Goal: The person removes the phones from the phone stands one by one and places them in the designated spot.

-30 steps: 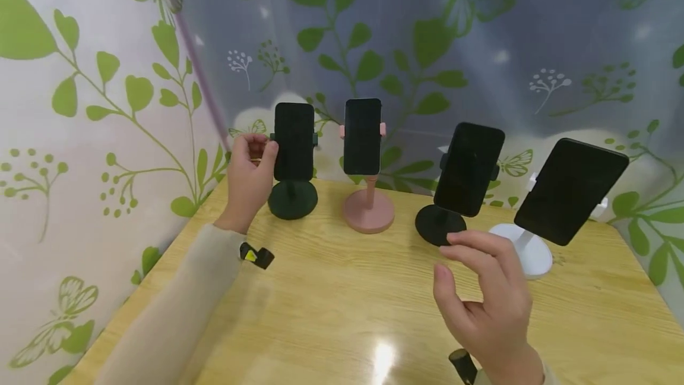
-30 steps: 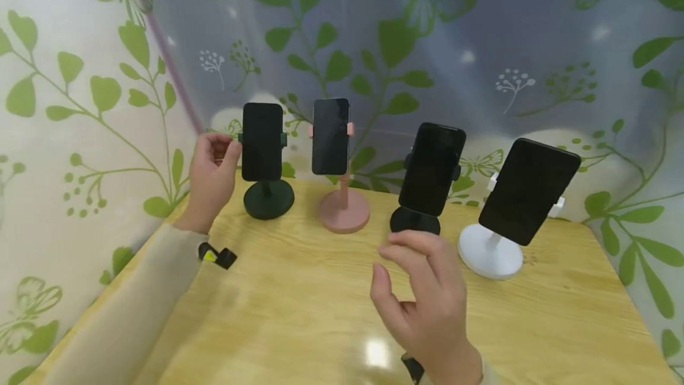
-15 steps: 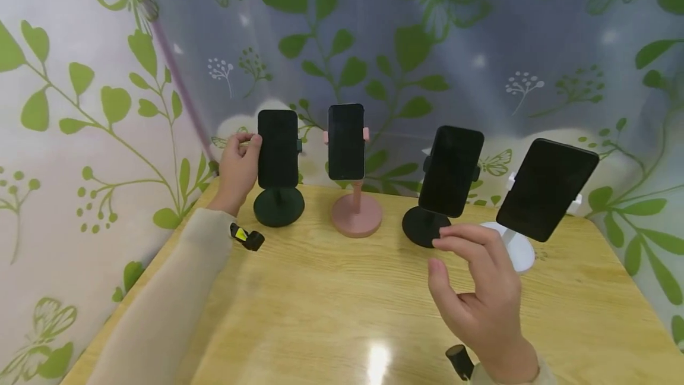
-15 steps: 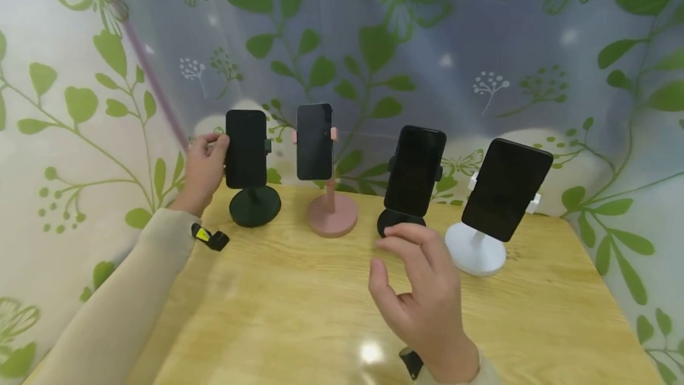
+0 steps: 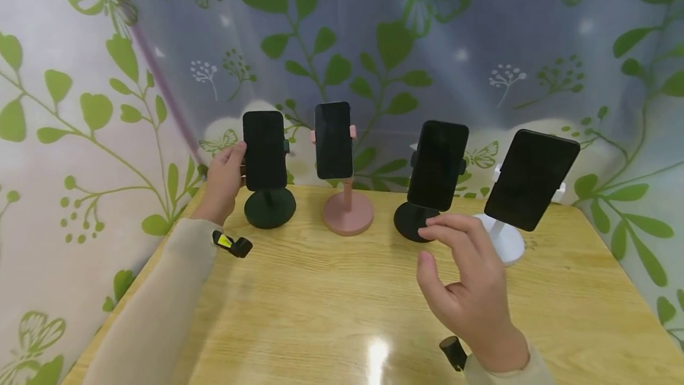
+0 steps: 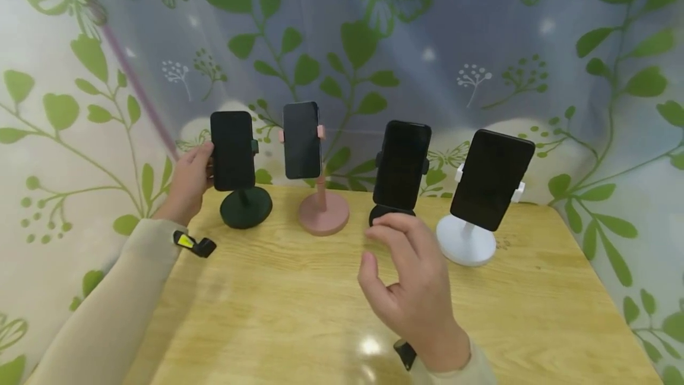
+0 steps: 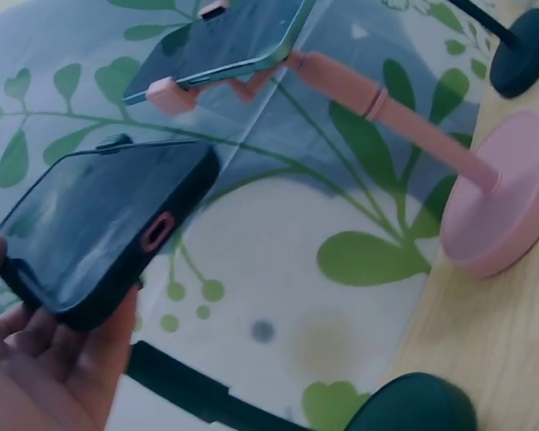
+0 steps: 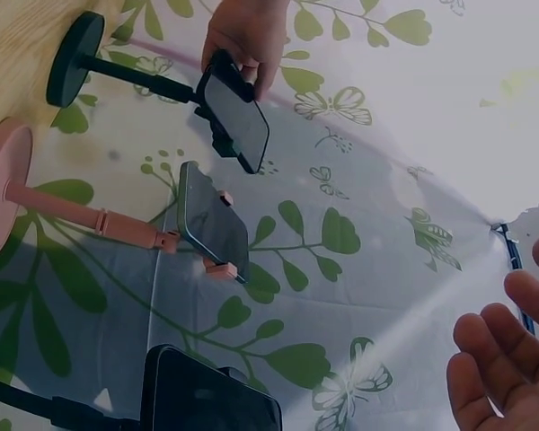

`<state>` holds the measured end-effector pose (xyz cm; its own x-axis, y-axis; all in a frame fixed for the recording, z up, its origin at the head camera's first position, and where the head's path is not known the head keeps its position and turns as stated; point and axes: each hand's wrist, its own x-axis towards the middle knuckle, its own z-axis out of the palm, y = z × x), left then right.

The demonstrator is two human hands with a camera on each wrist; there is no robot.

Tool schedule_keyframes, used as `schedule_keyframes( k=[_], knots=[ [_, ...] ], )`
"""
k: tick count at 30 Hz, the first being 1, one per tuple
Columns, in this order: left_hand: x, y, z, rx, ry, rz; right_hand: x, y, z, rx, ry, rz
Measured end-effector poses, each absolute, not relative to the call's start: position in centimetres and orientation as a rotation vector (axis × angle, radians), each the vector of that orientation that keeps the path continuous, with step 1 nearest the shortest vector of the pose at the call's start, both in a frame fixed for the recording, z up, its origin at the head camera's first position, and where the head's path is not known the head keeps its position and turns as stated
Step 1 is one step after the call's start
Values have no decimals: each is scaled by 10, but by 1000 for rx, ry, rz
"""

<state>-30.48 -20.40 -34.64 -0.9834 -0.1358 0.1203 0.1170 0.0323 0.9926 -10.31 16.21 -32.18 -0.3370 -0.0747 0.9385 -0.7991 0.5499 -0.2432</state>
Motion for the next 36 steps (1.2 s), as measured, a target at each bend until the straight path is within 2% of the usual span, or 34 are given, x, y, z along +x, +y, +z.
schedule_keyframes(
  k=[5, 9, 17, 28, 36],
  knots=[
    [-298, -203, -349, 77, -2158, -1968, -104, 165, -320, 726, -1764, 886],
    [-292, -207, -349, 85, -1990, -2095, -104, 166, -318, 717, -1740, 900],
    [-251, -210, -332, -139, -1703, -2327, -101, 170, -316, 719, -1765, 924],
    [-179, -144, -311, -372, -1794, -2289, -103, 178, -321, 696, -1843, 906],
    [-149, -88, -315, -517, -1754, -2428, -101, 182, -317, 665, -1863, 923]
  ],
)
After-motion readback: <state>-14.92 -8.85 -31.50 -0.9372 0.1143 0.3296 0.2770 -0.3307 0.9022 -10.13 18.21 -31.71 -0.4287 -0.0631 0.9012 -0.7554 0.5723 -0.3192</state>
